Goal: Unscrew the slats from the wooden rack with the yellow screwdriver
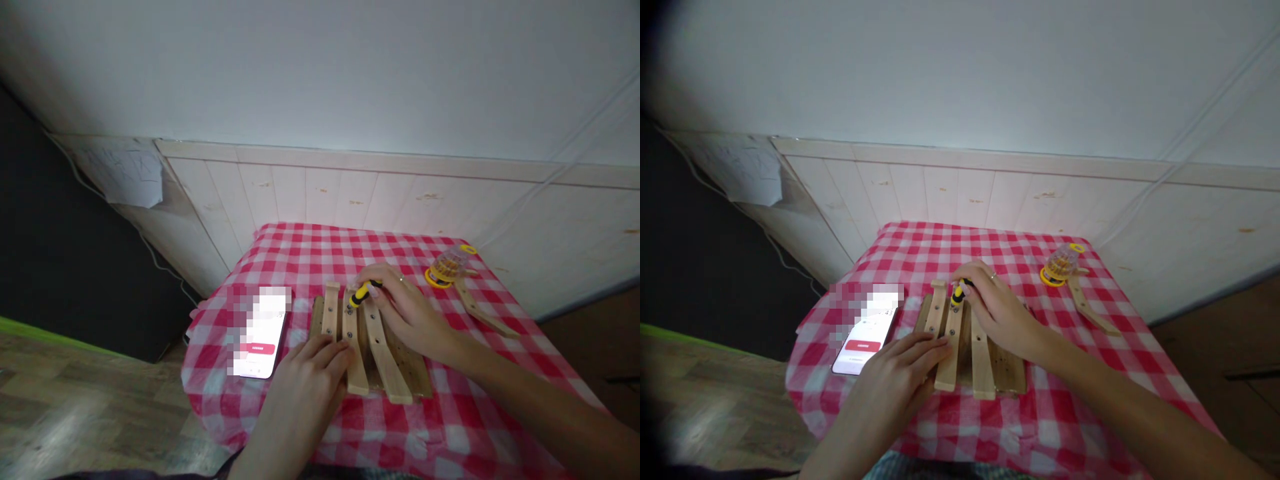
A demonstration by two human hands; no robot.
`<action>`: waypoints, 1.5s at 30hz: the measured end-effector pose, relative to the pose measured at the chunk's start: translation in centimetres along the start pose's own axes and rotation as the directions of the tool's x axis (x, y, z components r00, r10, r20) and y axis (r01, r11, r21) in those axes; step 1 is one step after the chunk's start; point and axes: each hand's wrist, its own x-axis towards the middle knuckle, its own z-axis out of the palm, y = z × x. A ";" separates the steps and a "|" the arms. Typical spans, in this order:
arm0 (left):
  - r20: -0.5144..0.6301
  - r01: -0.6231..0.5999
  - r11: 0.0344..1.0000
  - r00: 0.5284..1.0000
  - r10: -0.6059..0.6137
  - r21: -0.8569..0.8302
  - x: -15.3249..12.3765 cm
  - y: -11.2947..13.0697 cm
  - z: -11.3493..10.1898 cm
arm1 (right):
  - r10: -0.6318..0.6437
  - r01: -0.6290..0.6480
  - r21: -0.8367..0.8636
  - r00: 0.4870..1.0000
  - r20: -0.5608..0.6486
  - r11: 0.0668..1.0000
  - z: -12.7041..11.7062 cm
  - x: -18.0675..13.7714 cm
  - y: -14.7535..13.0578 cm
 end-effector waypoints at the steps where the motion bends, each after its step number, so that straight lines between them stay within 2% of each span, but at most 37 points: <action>1: 0.004 0.002 1.000 1.000 -0.002 -0.001 0.0 0.0 0.0 | -0.001 0.001 -0.004 1.000 0.002 1.000 0.2 0.0 0.1; 9: 0.009 0.013 1.000 1.000 -0.013 0.003 0.0 0.2 0.1 | -0.010 0.008 -0.057 0.999 -0.034 0.998 -0.4 -0.2 0.2; 22: 0.013 0.014 1.000 1.000 -0.014 0.006 -0.3 -0.1 0.8 | -0.007 0.006 -0.039 1.000 -0.011 0.999 -0.6 -0.2 0.5; 29: -0.002 -0.038 0.996 0.999 0.038 0.082 -0.5 0.0 1.1 | -0.012 0.011 -0.033 1.000 -0.020 0.999 -0.5 -0.2 0.5; 36: -0.006 -0.006 0.994 1.000 0.007 0.113 -0.7 0.6 1.5 | -0.016 0.016 -0.014 1.000 0.011 1.000 -0.3 0.0 0.4; 45: -0.001 -0.011 0.997 1.000 0.011 0.075 -0.6 0.6 1.0 | -0.068 0.063 0.038 0.988 0.142 0.997 -0.8 -0.1 -0.8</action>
